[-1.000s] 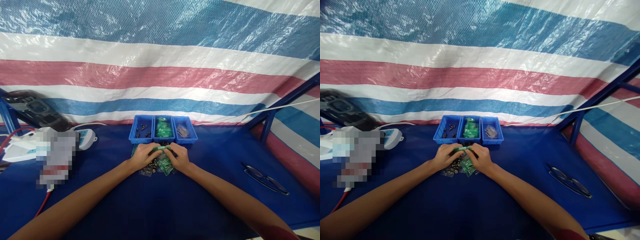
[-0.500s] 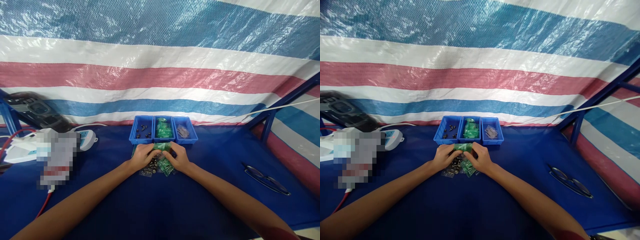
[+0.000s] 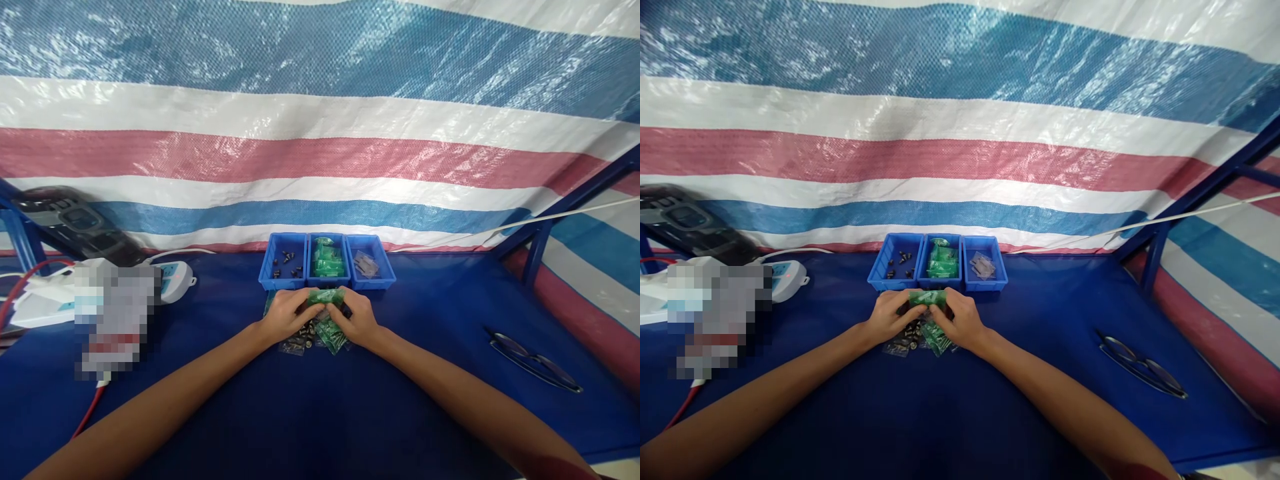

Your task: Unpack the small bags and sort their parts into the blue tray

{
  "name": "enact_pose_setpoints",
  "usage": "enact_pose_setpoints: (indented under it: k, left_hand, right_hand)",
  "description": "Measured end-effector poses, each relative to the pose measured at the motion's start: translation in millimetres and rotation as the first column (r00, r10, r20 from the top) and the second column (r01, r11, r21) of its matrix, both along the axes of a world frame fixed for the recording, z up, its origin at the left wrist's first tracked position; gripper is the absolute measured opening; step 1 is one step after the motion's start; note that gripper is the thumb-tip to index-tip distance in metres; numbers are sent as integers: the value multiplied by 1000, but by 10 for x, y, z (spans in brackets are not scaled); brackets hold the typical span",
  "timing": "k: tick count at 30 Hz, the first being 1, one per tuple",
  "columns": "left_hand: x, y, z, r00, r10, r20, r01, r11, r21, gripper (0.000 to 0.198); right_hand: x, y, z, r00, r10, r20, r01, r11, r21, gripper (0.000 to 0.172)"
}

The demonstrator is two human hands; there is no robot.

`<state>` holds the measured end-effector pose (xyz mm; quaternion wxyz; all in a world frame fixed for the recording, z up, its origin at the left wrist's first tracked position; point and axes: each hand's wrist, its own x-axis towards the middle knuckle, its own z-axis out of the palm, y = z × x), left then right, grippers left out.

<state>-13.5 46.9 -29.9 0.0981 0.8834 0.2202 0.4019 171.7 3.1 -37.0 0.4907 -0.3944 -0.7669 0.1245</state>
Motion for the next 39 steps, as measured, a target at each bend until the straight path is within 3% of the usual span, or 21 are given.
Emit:
enact_pose_setpoints:
  k: [15,30,35,39]
  left_hand:
    - [-10,11,13,998,7,70,-7,1000,6,16]
    - [0,-2,-5,995,51,81,-56,997,59,18]
    - [-6,-3,15,998,13,58,-15,999,35,14]
    - [3,1,20,999,-44,30,45,999,-30,20]
  right_hand:
    - [-5,19,-43,1000,11,-10,-11,998,60,27]
    - [26,-2,-24,1000,27,1,-27,1000,2,13]
    - [19,-10,-7,999,19,-37,-18,999,30,15]
    - [9,-18,-49,993,-66,-100,72,996,59,12]
